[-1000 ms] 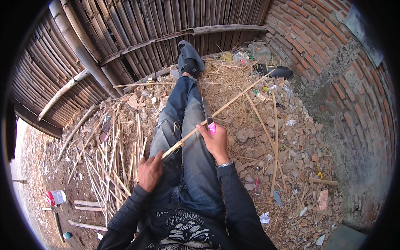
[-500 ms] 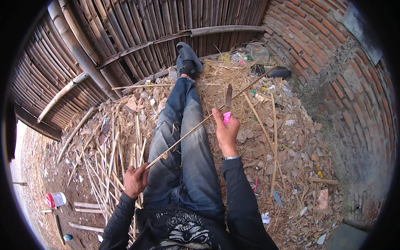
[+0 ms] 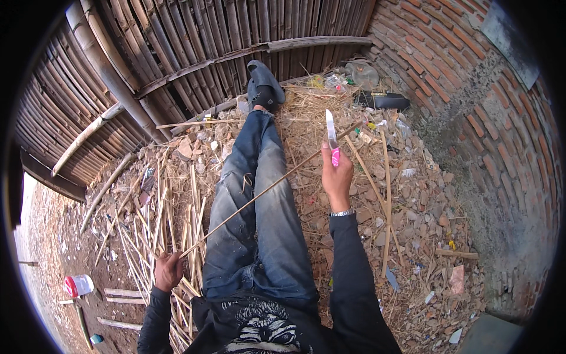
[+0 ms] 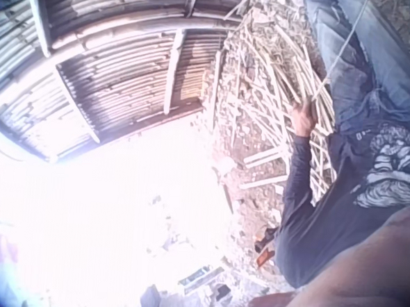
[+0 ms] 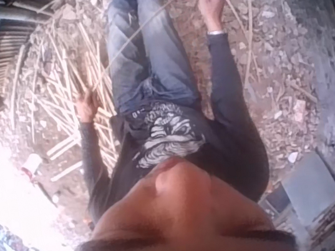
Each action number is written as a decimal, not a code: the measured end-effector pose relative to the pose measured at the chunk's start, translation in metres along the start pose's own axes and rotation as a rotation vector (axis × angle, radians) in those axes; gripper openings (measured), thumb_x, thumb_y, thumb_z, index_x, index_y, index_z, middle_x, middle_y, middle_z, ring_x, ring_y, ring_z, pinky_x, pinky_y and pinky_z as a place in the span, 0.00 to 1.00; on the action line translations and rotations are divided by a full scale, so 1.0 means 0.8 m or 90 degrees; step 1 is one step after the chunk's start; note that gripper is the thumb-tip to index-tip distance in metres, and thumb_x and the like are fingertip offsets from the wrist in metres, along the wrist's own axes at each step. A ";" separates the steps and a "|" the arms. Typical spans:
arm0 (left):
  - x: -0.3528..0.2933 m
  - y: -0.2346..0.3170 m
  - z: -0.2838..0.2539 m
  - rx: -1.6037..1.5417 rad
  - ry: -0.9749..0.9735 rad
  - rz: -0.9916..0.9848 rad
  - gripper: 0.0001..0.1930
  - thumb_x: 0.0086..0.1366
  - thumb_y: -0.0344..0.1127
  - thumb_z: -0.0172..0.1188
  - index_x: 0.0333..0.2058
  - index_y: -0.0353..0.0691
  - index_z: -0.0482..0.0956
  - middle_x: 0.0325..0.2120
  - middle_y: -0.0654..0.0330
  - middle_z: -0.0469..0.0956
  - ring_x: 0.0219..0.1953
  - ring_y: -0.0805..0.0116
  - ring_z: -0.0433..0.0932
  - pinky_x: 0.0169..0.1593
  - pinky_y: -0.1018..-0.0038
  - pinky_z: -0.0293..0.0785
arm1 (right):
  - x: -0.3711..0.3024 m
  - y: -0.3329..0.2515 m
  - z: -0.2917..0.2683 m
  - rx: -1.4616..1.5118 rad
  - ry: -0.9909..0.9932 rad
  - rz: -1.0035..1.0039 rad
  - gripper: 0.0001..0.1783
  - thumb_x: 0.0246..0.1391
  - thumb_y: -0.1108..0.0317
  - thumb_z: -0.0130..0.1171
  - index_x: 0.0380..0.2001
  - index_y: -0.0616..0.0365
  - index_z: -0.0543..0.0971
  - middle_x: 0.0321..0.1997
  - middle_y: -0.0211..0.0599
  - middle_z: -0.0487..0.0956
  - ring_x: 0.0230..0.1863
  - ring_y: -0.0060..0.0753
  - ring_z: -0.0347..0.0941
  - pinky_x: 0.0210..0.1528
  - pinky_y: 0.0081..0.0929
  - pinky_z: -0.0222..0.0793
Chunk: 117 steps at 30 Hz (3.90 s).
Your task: The person uses a knife to shave layers off a piece of bamboo while sitting on the ground.
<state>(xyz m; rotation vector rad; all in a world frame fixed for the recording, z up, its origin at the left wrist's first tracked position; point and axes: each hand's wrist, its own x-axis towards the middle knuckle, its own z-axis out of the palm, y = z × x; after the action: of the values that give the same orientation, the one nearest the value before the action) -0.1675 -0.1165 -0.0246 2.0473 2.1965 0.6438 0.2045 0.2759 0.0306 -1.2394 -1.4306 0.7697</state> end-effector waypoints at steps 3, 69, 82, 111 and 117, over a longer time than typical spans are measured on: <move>0.006 0.022 0.006 -0.009 -0.030 -0.027 0.07 0.65 0.31 0.62 0.41 0.42 0.82 0.19 0.50 0.79 0.22 0.48 0.77 0.35 0.59 0.70 | -0.043 -0.002 0.003 -0.145 -0.109 -0.102 0.25 0.73 0.53 0.51 0.28 0.63 0.78 0.21 0.47 0.76 0.28 0.52 0.75 0.33 0.45 0.66; -0.125 -0.013 -0.003 0.089 -0.092 -0.061 0.16 0.61 0.28 0.62 0.48 0.41 0.82 0.21 0.55 0.77 0.23 0.52 0.75 0.35 0.60 0.70 | -0.040 0.137 -0.097 -0.598 -0.190 -0.013 0.36 0.72 0.44 0.47 0.21 0.65 0.82 0.22 0.62 0.79 0.28 0.67 0.79 0.34 0.57 0.74; -0.050 0.066 -0.019 0.048 -0.140 -0.154 0.11 0.65 0.31 0.61 0.46 0.44 0.82 0.22 0.48 0.82 0.24 0.45 0.80 0.32 0.54 0.75 | -0.154 -0.012 -0.012 -0.432 -0.405 -0.207 0.33 0.68 0.41 0.52 0.24 0.60 0.83 0.18 0.54 0.79 0.21 0.61 0.78 0.25 0.52 0.74; -0.114 0.006 -0.058 0.102 -0.126 -0.140 0.13 0.65 0.31 0.62 0.48 0.43 0.82 0.23 0.50 0.82 0.24 0.49 0.79 0.36 0.58 0.73 | 0.008 0.070 -0.047 -0.528 -0.185 -0.083 0.38 0.72 0.42 0.46 0.21 0.66 0.81 0.20 0.63 0.77 0.27 0.67 0.78 0.33 0.57 0.73; -0.101 0.002 -0.049 0.137 -0.125 -0.105 0.15 0.62 0.30 0.64 0.49 0.42 0.82 0.26 0.51 0.82 0.25 0.50 0.79 0.36 0.59 0.73 | -0.130 0.023 0.021 -0.376 -0.469 -0.167 0.36 0.71 0.43 0.48 0.20 0.64 0.81 0.19 0.61 0.78 0.26 0.66 0.78 0.33 0.57 0.73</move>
<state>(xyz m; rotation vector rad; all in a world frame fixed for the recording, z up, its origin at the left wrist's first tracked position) -0.1703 -0.2044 -0.0072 1.8949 2.3700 0.1889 0.1856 0.1845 -0.0208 -1.1995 -2.5032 0.6669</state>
